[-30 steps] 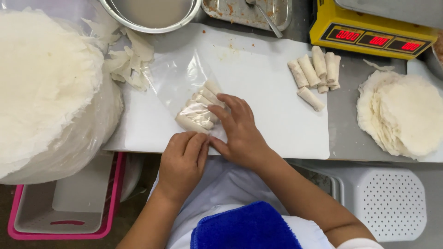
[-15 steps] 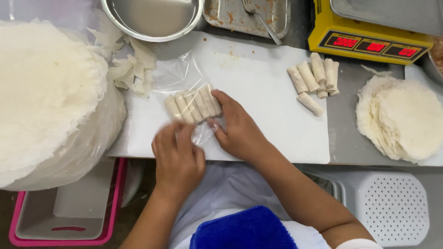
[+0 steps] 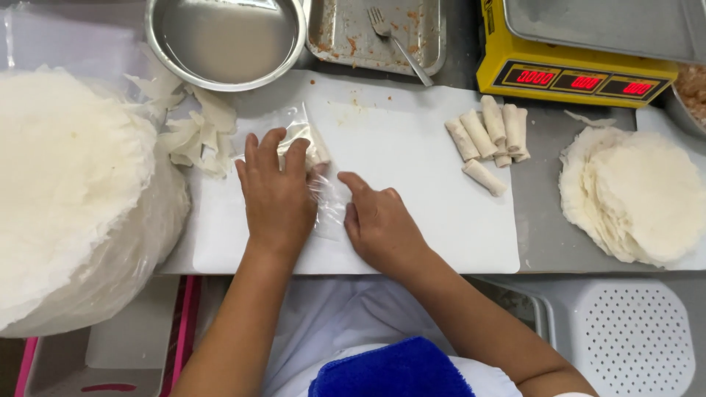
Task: Rolling spring rolls and packaging them into plastic bags
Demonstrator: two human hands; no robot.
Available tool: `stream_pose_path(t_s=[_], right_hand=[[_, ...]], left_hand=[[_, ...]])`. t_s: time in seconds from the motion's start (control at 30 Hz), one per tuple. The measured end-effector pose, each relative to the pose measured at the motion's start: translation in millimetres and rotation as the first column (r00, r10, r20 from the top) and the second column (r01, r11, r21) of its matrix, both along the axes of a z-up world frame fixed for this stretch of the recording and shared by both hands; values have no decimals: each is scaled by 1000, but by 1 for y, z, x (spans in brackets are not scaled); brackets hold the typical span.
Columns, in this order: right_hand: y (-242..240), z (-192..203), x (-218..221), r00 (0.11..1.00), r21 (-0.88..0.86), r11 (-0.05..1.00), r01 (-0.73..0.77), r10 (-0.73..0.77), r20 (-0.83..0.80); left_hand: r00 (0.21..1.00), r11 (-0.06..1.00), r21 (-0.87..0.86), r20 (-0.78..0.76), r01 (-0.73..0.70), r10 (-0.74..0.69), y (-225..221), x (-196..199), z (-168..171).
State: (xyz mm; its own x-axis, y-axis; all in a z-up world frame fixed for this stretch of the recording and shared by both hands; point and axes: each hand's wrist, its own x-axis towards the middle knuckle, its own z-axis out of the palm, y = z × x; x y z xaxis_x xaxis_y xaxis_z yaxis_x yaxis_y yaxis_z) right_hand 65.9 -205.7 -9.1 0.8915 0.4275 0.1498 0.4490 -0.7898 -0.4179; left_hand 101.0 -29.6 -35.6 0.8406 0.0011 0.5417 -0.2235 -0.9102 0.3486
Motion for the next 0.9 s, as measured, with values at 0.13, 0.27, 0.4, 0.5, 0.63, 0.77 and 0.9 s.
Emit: stream_pose_path(t_s=[0.13,0.27,0.4,0.5,0.63,0.77,0.9], right_hand=[[-5,-4,-3,999,-8,999,-43,43,21],[-13,4,-1,991,2,1000,-6,6,133],[4,10,0,952,63,993,-101,78,296],[26,0,8,944,-30,991,-127,130,302],[46,2,26,926,-44,991,-130,137,353],[53,1,42,942,-76,995,-60,82,327],[35,25,36,987,-111,981,-157,159,11]], left_hand=[[997,999,-22,-70,36,-37,0,-10,12],[998,993,118,-64,3,5,10,-65,28],[983,987,-124,-137,102,-119,11,-102,28],[980,964,-187,-31,189,-198,4,-106,32],[951,906,-315,-37,281,-308,-5,-109,22],[968,896,-380,-2,230,-250,-7,-114,15],[966,849,-488,-44,202,-255,3,-117,16]])
